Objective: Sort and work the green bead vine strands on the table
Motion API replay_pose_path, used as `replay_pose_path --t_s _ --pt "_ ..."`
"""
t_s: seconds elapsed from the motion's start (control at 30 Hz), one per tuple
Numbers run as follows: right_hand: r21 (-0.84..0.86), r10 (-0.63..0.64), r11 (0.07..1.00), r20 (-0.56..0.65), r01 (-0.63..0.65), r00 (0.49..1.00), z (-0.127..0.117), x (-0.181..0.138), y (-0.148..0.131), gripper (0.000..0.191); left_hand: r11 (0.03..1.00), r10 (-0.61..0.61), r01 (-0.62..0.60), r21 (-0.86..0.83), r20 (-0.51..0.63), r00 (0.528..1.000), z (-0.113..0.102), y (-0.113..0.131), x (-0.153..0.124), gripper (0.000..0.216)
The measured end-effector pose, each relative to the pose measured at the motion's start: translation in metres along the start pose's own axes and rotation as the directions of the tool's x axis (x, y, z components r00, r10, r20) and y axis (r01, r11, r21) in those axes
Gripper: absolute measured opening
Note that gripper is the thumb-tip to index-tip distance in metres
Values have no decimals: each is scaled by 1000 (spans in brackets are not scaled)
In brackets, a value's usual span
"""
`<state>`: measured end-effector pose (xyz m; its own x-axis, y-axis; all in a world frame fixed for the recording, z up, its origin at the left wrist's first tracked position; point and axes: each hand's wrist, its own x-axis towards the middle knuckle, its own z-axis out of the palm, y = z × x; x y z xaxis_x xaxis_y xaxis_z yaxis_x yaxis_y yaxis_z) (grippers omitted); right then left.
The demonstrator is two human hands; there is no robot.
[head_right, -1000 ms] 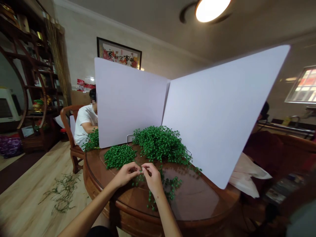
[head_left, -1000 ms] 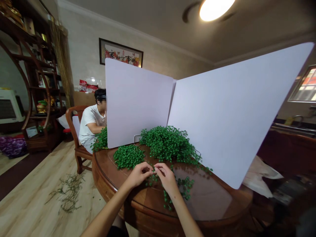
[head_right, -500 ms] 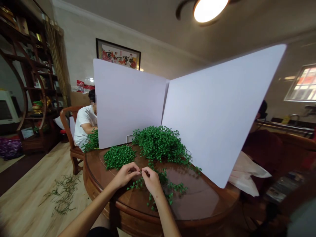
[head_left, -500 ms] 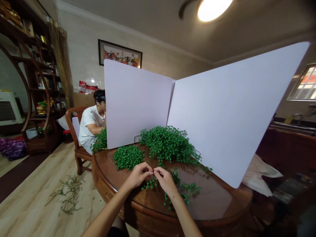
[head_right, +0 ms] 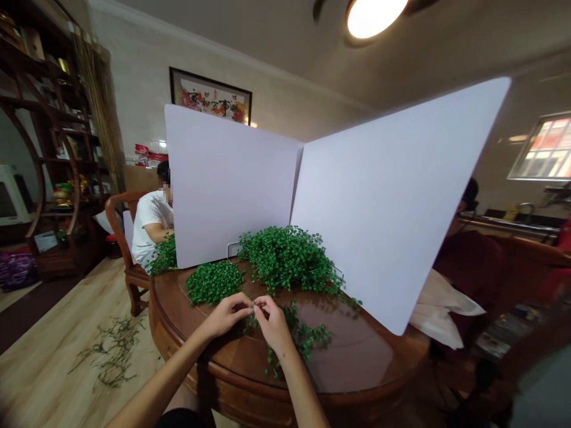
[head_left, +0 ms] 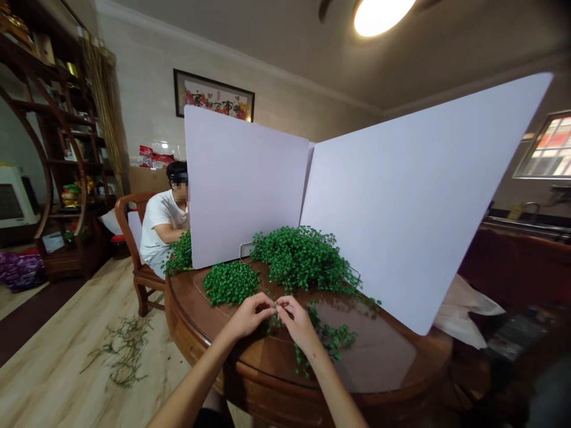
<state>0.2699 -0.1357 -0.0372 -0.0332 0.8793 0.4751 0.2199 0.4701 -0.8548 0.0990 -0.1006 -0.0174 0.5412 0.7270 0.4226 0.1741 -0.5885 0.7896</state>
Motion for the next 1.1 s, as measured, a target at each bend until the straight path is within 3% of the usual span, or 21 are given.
replay_pose_path --t_s 0.4,0.6,1.1 --pt "-176 -79 982 -23 74 997 2 -1 1 18 994 -62 55 -93 -67 996 2 -14 1 22" --pt "-222 -99 970 22 101 995 1 -4 -1 12 978 -122 110 -176 -56 991 3 -11 0 23" --pt "-342 -179 929 -68 145 982 11 -8 -8 15 981 -35 36 -193 7 999 -3 -2 -5 22"
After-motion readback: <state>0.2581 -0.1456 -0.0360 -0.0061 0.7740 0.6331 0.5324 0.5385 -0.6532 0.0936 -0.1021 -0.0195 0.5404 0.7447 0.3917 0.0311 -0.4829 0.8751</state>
